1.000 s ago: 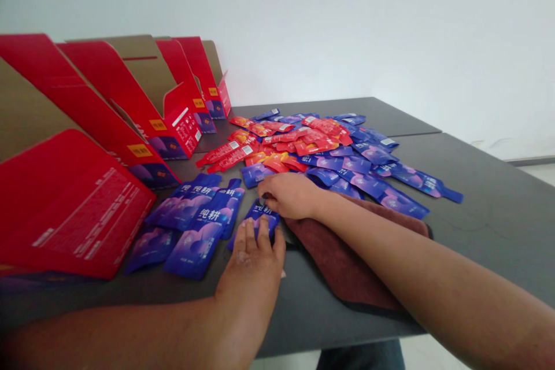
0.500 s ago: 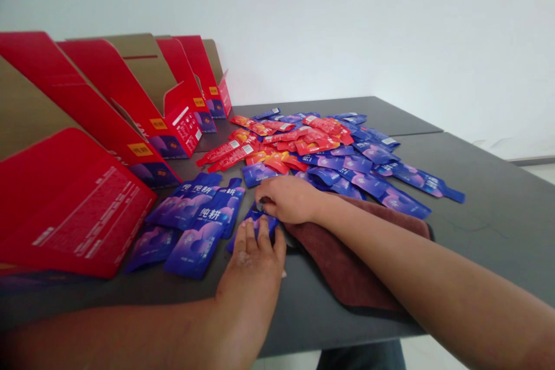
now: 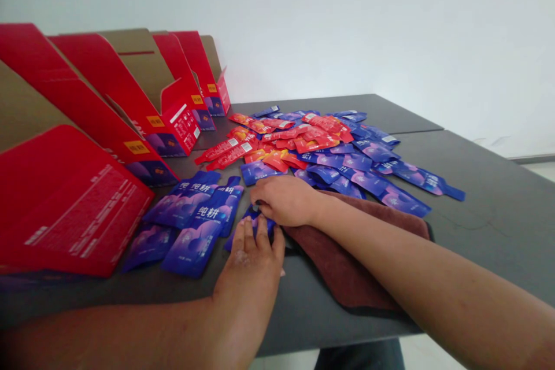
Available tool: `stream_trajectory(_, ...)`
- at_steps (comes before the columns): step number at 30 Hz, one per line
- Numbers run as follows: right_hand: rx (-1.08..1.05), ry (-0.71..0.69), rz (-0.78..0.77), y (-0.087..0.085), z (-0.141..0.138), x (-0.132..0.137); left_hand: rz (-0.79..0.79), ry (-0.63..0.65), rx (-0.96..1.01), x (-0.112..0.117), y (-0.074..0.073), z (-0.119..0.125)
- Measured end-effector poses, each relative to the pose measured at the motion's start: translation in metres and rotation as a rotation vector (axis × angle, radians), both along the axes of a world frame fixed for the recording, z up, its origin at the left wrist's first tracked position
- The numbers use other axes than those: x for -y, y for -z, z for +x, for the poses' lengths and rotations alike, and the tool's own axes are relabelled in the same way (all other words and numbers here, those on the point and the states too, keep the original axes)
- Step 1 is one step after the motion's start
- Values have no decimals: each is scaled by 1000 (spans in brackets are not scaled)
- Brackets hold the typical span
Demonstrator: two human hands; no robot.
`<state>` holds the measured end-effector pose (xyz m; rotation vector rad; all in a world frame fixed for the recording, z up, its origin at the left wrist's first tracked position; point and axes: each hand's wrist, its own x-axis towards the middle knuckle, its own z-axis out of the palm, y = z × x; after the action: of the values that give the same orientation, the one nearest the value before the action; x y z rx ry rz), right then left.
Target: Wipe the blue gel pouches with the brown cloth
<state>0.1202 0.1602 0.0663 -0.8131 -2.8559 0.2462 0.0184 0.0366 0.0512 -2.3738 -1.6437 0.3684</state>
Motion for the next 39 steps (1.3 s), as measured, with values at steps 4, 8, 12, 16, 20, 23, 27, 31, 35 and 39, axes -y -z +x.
stream_trajectory(4, -5, 74, 9, 2, 3, -4, -6, -16, 25, -1, -1, 1)
stream_trajectory(8, -58, 24, -48, 2, 0, -1, -11, 0, 27, 0, 0, 1)
stream_trajectory(12, -125, -7, -148, 3, -3, 1, -25, 18, -19, 1, 0, 1)
stream_trajectory(16, -90, 82, -106, 5, -1, -2, -28, 20, -48, 1, -1, 0)
stream_trajectory(20, -110, 55, -138, 5, -1, -1, -8, 27, -48, 1, 0, 0)
stream_trajectory(23, -137, 32, -176, 5, -2, 0, -16, 30, -36, 0, 0, 0)
stream_trajectory(27, -82, 148, -89, 5, 2, -4, -36, 13, -29, 0, -1, 1)
stream_trajectory(31, -32, 140, -60, 4, 3, -5, -27, 8, -27, 0, 0, 0)
stream_trajectory(35, -69, 33, -113, 3, -2, 0, -26, 12, -23, 1, 0, 0)
stream_trajectory(39, -37, 104, -53, 2, -1, 0, -15, -1, -16, 0, 1, 1)
